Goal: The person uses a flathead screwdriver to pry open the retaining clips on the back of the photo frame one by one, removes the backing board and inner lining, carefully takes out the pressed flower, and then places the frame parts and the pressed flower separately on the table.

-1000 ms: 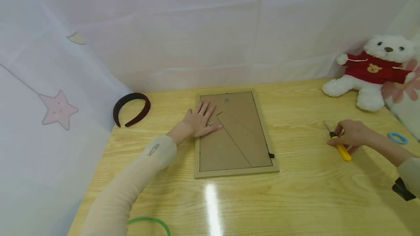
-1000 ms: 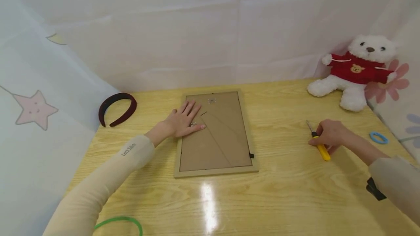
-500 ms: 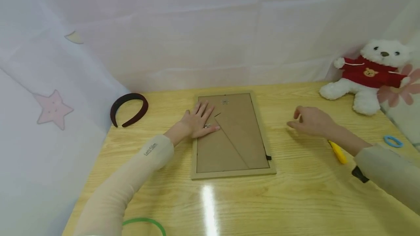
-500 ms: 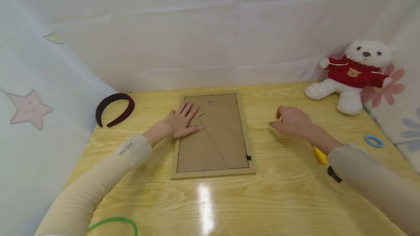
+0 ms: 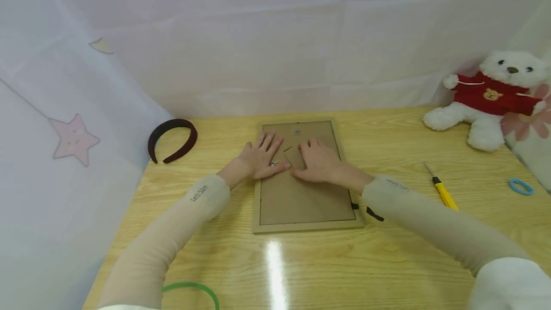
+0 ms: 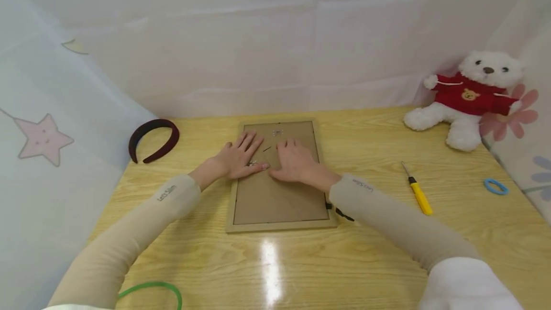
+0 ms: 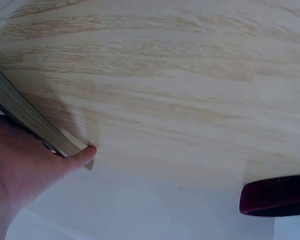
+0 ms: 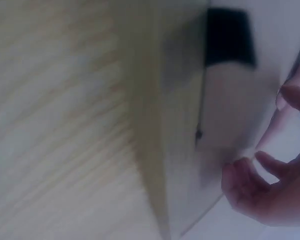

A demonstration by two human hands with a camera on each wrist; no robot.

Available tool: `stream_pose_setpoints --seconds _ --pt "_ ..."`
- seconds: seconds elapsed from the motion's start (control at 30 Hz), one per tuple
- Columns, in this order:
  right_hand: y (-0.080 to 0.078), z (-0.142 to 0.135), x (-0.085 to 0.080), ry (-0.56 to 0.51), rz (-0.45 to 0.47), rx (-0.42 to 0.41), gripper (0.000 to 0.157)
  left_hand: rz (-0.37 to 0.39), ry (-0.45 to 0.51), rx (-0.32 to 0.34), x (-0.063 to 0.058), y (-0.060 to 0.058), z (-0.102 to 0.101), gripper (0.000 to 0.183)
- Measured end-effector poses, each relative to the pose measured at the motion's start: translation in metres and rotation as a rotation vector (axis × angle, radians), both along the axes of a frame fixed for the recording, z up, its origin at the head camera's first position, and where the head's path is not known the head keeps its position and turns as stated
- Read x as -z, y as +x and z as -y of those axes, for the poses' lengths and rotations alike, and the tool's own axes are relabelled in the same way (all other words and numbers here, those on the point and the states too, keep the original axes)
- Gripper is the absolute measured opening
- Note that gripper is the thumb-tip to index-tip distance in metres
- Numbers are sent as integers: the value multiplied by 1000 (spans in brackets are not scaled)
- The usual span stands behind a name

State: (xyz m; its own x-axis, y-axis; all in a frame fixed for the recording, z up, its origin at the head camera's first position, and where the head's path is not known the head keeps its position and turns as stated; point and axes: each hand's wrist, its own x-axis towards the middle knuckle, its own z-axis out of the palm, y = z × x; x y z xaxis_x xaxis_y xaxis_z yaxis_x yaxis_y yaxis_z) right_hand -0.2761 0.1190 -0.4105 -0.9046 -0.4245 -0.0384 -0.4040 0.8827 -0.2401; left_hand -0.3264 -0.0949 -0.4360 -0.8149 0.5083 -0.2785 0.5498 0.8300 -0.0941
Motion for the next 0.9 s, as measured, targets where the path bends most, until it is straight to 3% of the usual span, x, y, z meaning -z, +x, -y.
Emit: stream_pose_setpoints --seconds 0.17,0.37,0.67,0.9 --pt "-5 8 3 44 1 17 61 10 49 10 4 -10 4 81" --pt "-17 18 1 22 41 -6 47 -52 100 -25 0 -12 18 67" --pt "-21 19 9 37 92 101 78 -39 154 -85 4 -20 10 64" --pt "-24 23 13 126 51 119 80 -55 192 -78 10 -22 9 68"
